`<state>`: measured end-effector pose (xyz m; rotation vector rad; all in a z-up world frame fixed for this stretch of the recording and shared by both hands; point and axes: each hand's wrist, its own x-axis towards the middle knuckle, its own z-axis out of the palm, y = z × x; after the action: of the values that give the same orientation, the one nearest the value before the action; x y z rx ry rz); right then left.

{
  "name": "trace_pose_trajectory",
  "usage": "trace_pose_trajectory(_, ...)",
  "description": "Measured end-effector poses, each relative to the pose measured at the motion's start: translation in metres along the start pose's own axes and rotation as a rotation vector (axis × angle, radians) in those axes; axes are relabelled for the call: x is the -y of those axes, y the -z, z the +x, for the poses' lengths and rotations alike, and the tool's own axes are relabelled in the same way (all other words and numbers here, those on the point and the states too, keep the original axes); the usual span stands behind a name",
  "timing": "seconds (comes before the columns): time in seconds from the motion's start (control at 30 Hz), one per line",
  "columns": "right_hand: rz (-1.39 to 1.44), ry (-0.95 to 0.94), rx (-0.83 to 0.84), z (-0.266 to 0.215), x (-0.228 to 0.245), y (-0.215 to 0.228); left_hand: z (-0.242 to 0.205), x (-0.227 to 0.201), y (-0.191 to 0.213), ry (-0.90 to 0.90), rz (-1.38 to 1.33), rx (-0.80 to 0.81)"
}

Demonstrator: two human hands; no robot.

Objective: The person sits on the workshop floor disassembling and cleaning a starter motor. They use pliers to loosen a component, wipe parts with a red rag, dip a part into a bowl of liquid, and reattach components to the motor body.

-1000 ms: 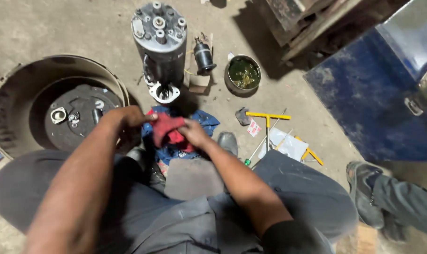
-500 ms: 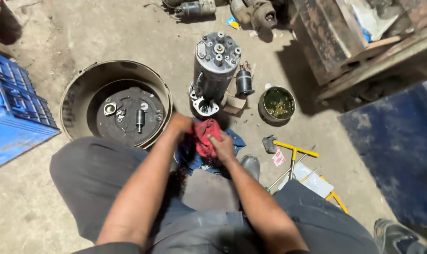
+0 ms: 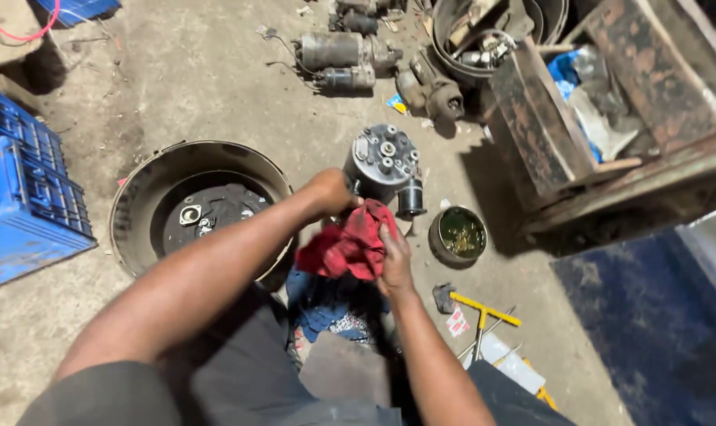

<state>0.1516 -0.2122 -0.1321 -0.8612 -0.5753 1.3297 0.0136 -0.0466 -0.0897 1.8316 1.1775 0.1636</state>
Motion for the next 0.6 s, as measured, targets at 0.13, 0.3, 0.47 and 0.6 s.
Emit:
trace_pose_trajectory(0.13,0.173,-0.076,0.022,0.033,-0.024,-0.029,0.024,-0.004,0.01,-0.006,0.352,-0.041)
trace_pose_trajectory(0.3,0.144,-0.013,0.068,0.061,-0.047,-0.022,0.023,0.009,0.021,0.054,0.277,0.159)
trace_pose_trajectory(0.47,0.042,-0.193,0.03,0.038,-0.014,-0.001,0.038,0.035,-0.011,-0.103,0.386,0.042)
trace_pose_trajectory(0.6,-0.211,-0.419,0.174,0.017,-0.029,0.037,0.041,0.044,-0.006,-0.08,0.188,0.052)
